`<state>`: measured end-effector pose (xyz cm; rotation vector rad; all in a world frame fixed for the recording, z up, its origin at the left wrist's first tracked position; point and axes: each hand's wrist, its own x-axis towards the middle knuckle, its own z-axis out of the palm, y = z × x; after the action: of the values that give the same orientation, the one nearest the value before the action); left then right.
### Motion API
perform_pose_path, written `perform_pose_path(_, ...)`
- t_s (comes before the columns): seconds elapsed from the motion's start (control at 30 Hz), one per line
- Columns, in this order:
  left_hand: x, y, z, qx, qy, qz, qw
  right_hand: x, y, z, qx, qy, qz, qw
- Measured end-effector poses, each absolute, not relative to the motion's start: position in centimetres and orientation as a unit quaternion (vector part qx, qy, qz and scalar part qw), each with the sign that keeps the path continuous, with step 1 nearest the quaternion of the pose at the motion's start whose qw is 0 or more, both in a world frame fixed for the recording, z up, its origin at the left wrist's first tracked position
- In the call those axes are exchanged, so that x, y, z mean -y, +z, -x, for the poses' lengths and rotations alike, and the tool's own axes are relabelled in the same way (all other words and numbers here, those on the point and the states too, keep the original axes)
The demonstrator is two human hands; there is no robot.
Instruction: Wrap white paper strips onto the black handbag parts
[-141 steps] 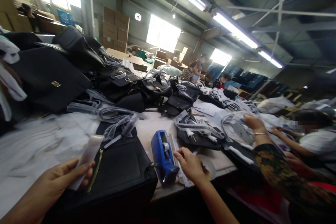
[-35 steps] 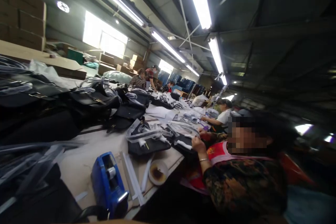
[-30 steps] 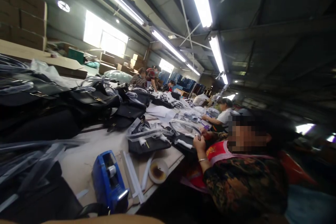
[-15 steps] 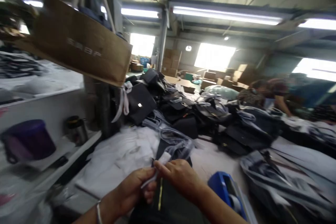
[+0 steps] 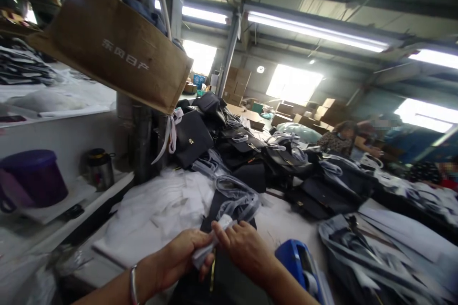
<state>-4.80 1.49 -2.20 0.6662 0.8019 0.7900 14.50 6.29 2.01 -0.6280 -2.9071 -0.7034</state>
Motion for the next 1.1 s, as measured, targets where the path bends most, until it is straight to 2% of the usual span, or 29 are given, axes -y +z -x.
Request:
perform_pose_path(0.17,-1.5,-2.4,5.1,-0.356,0.362,-0.284,0.814,-4.4,1.8,-17.6,0.914,-0.137,0.357,0.136)
perform_pose_path(0.33,-1.8,-1.3,5.7,-0.354,0.337,-0.304,0.817,-0.4,-0.9,-17.6,0.910,0.022,0.337,0.241)
perform_pose_path(0.43,-2.2,-0.7,6.7,-0.375,0.322,-0.352,0.795,0.8,-2.5,-16.2,0.891,0.096,0.356,0.264)
perform_pose_path(0.67,-3.1,-1.0,9.2,-0.426,0.293,-0.472,0.714,0.9,-3.7,-16.1,0.867,0.154,0.386,0.275)
perform_pose_path(0.93,-3.3,-2.0,8.5,-0.480,0.306,-0.484,0.665,1.7,-3.8,-15.8,0.864,0.117,0.384,0.305)
perform_pose_path(1.1,-2.6,-3.2,9.0,-0.489,0.308,-0.420,0.699,4.3,-3.0,-15.9,0.849,-0.049,0.348,0.394)
